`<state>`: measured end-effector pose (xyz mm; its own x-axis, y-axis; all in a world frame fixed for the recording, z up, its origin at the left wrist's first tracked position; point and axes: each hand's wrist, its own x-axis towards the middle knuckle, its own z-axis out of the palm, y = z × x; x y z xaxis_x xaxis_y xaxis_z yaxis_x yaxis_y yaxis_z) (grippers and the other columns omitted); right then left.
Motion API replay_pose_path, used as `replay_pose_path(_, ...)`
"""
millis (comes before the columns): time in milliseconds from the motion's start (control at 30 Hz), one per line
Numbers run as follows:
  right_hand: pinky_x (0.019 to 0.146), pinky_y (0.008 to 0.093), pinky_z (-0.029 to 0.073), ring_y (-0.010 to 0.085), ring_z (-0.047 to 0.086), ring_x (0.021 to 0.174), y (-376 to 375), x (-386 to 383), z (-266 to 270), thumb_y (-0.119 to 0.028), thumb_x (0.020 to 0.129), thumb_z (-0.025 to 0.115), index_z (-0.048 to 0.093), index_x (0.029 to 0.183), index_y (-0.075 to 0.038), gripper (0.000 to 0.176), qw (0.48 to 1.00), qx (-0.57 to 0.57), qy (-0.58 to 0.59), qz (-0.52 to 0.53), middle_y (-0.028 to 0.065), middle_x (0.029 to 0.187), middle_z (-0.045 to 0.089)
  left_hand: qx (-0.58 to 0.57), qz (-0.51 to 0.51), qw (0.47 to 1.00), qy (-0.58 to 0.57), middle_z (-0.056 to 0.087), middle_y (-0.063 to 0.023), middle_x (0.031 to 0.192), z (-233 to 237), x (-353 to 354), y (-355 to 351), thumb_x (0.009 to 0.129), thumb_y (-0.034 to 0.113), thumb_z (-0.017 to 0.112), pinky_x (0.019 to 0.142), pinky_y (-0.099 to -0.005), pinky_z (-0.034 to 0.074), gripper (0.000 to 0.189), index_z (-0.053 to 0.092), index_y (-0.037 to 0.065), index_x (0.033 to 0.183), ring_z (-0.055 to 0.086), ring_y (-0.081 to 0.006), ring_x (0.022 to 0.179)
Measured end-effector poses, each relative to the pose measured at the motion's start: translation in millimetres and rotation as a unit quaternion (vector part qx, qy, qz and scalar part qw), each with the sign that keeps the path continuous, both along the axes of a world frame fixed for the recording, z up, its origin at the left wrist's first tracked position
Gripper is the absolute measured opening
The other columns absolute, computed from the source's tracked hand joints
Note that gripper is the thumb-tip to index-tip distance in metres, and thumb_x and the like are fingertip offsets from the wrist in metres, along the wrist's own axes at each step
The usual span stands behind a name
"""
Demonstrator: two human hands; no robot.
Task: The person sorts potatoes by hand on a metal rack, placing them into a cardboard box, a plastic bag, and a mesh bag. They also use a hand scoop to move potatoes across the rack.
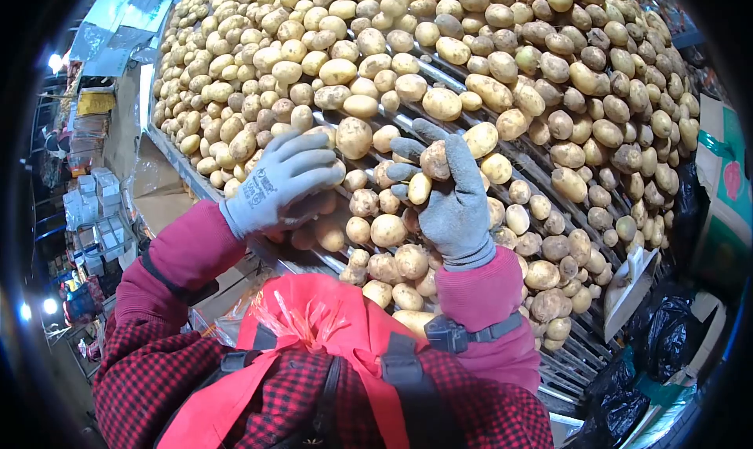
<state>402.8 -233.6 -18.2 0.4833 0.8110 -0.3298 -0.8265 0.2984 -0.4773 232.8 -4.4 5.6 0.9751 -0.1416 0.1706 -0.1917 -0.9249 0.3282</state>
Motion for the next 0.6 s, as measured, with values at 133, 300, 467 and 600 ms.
replay_pose_path(133, 0.080, 0.0353, 0.058, 0.0246, 0.070, 0.099, 0, -3, 0, -0.044, 0.112, 0.037, 0.047, 0.147, -0.002, 0.056, 0.995, -0.042, -0.087, 0.002, 0.0199, 0.127, 0.066, -0.030, -0.047, 0.998, 0.041, 0.065, -0.0074, 0.121, 6, 9, 5, 0.073, 0.022, 0.081, 0.102, -0.0474, 0.047, 0.046, 0.068, 0.015, 0.117, 0.058, -0.0304, 0.125)
replay_pose_path(300, 0.079, 0.0346, 0.057, 0.0246, 0.064, 0.099, 0, 0, -1, -0.047, 0.108, 0.047, 0.042, 0.152, -0.002, 0.063, 0.999, -0.024, -0.020, 0.008, 0.0223, 0.132, 0.061, 0.047, 0.092, 0.995, 0.011, 0.066, -0.0098, 0.112, 0, 43, -5, 0.075, 0.024, 0.079, 0.079, -0.0428, 0.054, 0.052, 0.066, 0.011, 0.124, 0.065, -0.0293, 0.100)
replay_pose_path(467, 0.079, 0.0350, 0.057, 0.0246, 0.064, 0.100, 0, 2, -2, -0.047, 0.108, 0.049, 0.043, 0.151, -0.002, 0.063, 1.000, -0.008, -0.003, 0.010, 0.0213, 0.131, 0.060, 0.125, 0.105, 0.959, 0.229, 0.066, -0.0113, 0.109, -2, 89, -25, 0.077, 0.026, 0.077, 0.079, -0.0480, 0.052, 0.057, 0.058, 0.014, 0.129, 0.065, -0.0326, 0.102)
replay_pose_path(600, 0.077, 0.0349, 0.058, 0.0235, 0.070, 0.094, 1, -1, 1, -0.043, 0.111, 0.041, 0.049, 0.145, -0.002, 0.054, 1.000, -0.008, -0.005, -0.006, 0.0196, 0.126, 0.067, 0.097, 0.108, 0.981, 0.125, 0.067, -0.0127, 0.103, -7, 77, -5, 0.078, 0.027, 0.077, 0.080, -0.0491, 0.052, 0.053, 0.057, 0.014, 0.126, 0.066, -0.0349, 0.099)
